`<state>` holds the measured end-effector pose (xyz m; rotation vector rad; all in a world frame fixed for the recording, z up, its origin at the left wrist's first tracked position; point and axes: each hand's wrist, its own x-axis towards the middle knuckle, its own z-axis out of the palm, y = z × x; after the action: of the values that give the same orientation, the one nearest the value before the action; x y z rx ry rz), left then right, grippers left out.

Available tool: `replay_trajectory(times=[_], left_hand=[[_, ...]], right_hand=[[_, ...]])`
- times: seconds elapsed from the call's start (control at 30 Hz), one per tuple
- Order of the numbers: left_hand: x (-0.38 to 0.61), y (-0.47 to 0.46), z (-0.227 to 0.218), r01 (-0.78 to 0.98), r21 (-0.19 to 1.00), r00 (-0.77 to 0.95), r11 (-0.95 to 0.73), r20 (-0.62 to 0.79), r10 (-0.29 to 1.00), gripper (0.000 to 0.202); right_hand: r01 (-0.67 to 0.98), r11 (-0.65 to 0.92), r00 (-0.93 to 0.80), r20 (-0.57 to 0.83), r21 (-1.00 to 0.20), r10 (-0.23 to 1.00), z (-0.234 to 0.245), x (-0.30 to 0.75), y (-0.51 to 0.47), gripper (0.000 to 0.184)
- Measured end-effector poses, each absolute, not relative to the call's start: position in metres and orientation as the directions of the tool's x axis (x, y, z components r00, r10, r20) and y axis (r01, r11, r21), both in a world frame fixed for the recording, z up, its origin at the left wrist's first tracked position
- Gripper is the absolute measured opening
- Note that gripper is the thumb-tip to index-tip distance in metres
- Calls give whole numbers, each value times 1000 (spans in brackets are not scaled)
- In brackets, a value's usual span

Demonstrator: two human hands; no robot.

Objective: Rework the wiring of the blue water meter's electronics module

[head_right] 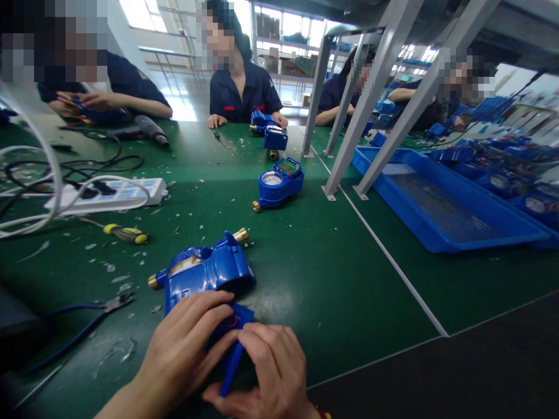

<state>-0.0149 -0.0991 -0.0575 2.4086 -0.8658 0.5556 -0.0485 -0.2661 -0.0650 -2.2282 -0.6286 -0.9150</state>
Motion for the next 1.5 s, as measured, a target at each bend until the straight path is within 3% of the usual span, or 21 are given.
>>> replay_trajectory(times=[0.1, 0.23, 0.4, 0.7, 0.83, 0.9, 1.0, 1.1, 1.2, 1.27, 1.37, 1.5], left_hand=[[-18, -103, -71, -711, 203, 598, -673, 679, -427, 17], [-24, -106, -82, -724, 275, 587, -632, 727, -356, 20], [-26, -108, -78, -669, 373, 662, -643, 692, -287, 17], [-22, -94, -74, -532, 601, 836, -596, 486, -256, 8], [-19, -85, -72, -578, 537, 802, -615, 511, -308, 11], [-22, -82, -74, -616, 474, 765, -629, 551, -334, 16], [-29, -80, -79, -636, 433, 744, -639, 563, -359, 21], [-35, -80, -83, -646, 478, 744, -595, 569, -350, 24], [-36, -79, -84, -645, 580, 760, -498, 558, -333, 25], [-36, -78, -84, -627, 650, 779, -429, 535, -327, 25], [-37, -74, -84, -605, 714, 795, -353, 511, -328, 26], [-41, -67, -86, -597, 739, 797, -313, 500, -340, 27]], right_hand=[[652, -660, 618, 766, -373, 177, -63, -47, -264, 47], [670, -629, 626, 756, -395, 192, -61, -47, -262, 42], [680, -592, 629, 760, -433, 166, -64, -47, -258, 46], [668, -612, 647, 737, -424, 195, -65, -44, -257, 50], [656, -652, 655, 715, -380, 242, -70, -43, -263, 42], [648, -636, 682, 690, -418, 242, -74, -45, -266, 38], [566, -552, 802, 564, -612, 196, -83, -49, -269, 44], [398, -376, 917, 349, -837, 193, -94, -52, -271, 79], [126, -141, 953, 80, -982, 293, -102, -53, -272, 103], [-67, 1, 923, -62, -998, 381, -102, -51, -271, 104], [-245, 157, 862, -141, -957, 487, -96, -47, -266, 94], [-298, 139, 836, -188, -944, 515, -90, -42, -261, 84]])
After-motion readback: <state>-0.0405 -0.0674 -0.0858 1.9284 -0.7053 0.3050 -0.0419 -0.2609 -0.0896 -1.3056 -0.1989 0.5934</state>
